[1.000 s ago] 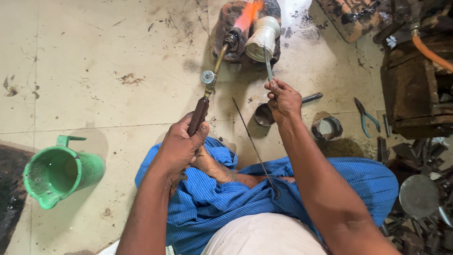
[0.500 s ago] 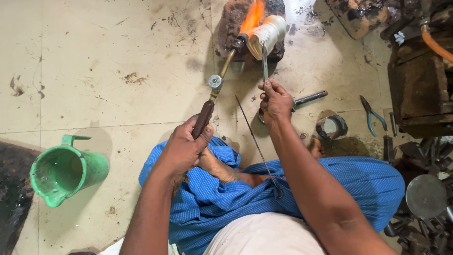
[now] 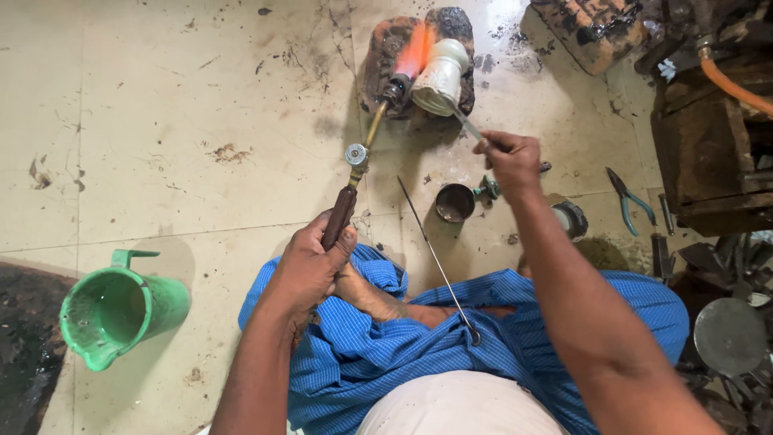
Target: The person sits on the floor and uses a blowtorch to heat a small metal object placed on bricks. They hold the torch in one hand and a metal rod in the other, occasionally touching the rod to the heated object. The person then extinguishes the torch and sets the tools down.
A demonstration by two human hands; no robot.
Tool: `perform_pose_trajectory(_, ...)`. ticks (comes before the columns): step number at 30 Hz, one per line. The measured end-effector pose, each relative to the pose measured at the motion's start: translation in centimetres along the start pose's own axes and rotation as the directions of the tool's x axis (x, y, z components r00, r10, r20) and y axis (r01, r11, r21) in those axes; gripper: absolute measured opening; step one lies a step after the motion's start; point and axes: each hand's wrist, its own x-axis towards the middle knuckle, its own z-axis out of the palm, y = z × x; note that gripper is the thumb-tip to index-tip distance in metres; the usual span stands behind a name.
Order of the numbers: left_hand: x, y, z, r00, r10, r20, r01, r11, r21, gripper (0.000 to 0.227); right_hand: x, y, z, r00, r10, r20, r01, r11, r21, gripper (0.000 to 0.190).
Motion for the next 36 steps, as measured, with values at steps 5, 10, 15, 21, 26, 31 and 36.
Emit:
perform_pose_trajectory(5,-0.1,0.0,0.1,1.000,-0.013,-0.028,0.013,1.000,-0.014,0.054,1.6,-2.4,-2.1,0.995,-0.087,0.045,0.096,0.960,-0.264,0.014)
perform_pose_trajectory(10,-0.2,0.4,0.5,1.000,-0.027,0.006,0.027,0.999,-0.030,0.055,2.0,-3.7,-2.6,0.996,-0.048,0.071,0.064,0.966,-0.251,0.015)
perform_pose_trajectory(15,0.0,0.2,0.7,0.997,-0.067,0.028,0.066,0.997,0.030,0.055,1.1,-3.3,-2.7,0.997,-0.070,0.043,0.077,0.979,-0.186,0.016)
perform_pose_trajectory(21,1.2,-0.5,1.5,0.968,0.225,0.114,-0.233,0.971,0.061,0.052,0.1,-3.1,-2.4,0.998,-0.054,0.017,0.056,0.990,-0.128,0.019)
perform_pose_trajectory(26,1.3,-0.1,1.7,0.996,0.077,0.053,-0.082,0.993,0.090,0.051,-0.9,-3.6,-2.2,0.999,-0.029,-0.014,0.028,0.996,-0.086,0.020)
perform_pose_trajectory(31,1.0,0.7,1.6,0.997,0.050,0.055,-0.054,0.996,0.070,0.051,-3.1,-4.1,-2.7,0.998,0.035,-0.058,-0.038,0.998,-0.042,0.020)
perform_pose_trajectory(36,0.9,1.0,2.4,0.991,0.061,0.118,-0.070,0.994,0.079,0.047,-6.4,-3.2,-4.0,0.983,0.140,-0.119,-0.130,0.988,0.085,0.020)
